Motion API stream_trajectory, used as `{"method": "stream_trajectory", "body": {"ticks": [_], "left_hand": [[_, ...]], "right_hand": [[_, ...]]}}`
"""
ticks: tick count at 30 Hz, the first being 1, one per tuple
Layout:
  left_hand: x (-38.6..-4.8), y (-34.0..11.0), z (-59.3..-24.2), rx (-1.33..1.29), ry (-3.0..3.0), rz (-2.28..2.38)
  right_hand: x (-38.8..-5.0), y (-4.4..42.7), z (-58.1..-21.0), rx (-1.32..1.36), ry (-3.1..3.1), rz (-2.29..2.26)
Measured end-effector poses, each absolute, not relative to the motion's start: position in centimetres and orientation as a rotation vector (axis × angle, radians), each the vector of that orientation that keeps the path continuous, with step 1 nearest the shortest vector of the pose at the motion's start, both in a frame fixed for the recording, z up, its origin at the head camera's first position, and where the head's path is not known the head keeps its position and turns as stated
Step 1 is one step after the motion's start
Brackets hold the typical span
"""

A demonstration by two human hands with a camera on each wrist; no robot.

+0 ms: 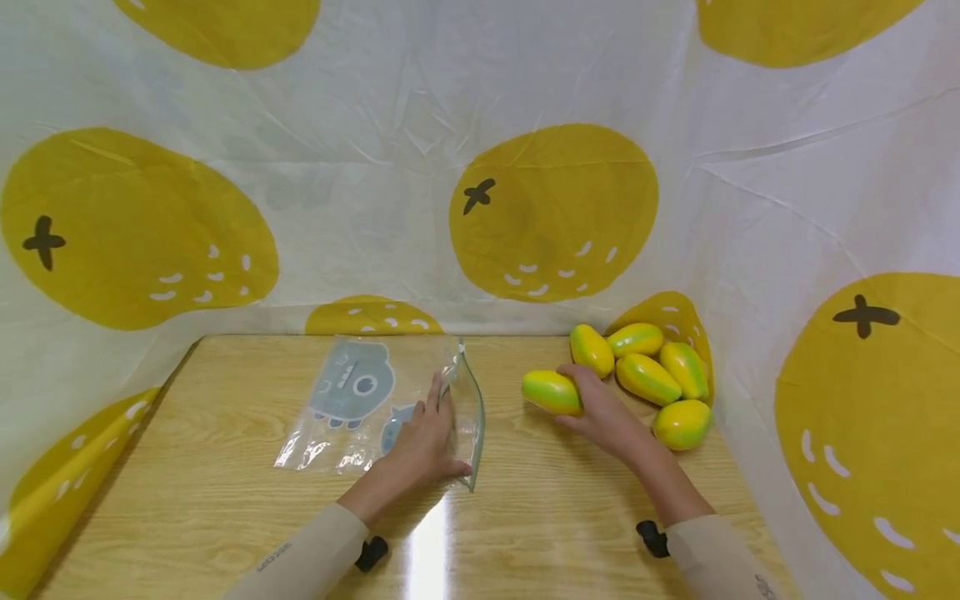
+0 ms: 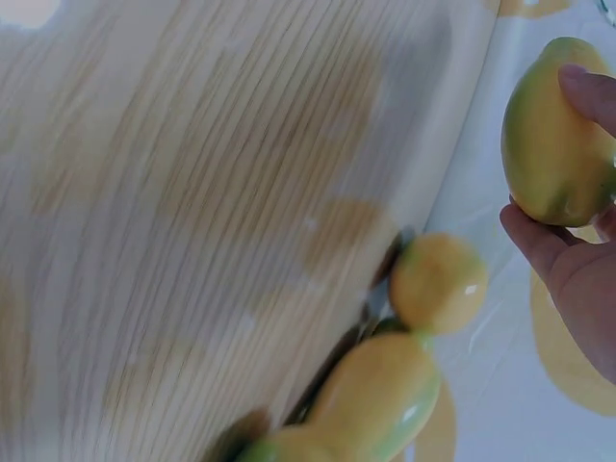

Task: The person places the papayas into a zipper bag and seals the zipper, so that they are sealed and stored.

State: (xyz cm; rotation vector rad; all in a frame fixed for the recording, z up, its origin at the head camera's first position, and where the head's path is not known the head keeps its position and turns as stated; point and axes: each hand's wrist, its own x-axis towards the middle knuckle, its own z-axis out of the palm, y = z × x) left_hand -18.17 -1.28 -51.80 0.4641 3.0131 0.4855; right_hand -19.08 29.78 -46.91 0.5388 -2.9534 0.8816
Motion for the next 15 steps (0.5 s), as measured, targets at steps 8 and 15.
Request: {"method": "stream_trajectory", "body": {"ticks": [8,15], "left_hand": [[-18.4,-1.2,-51.8,0.466,2.974,0.499],[-18.5,-1.3,-51.7,0.462,2.97,0.505]], "right_hand": [[-19.8,26.5,-47.8,0.662,-2.918,0.958],[-20.7,24.0,-48.2,0.724,-2.93,0.994]]}}
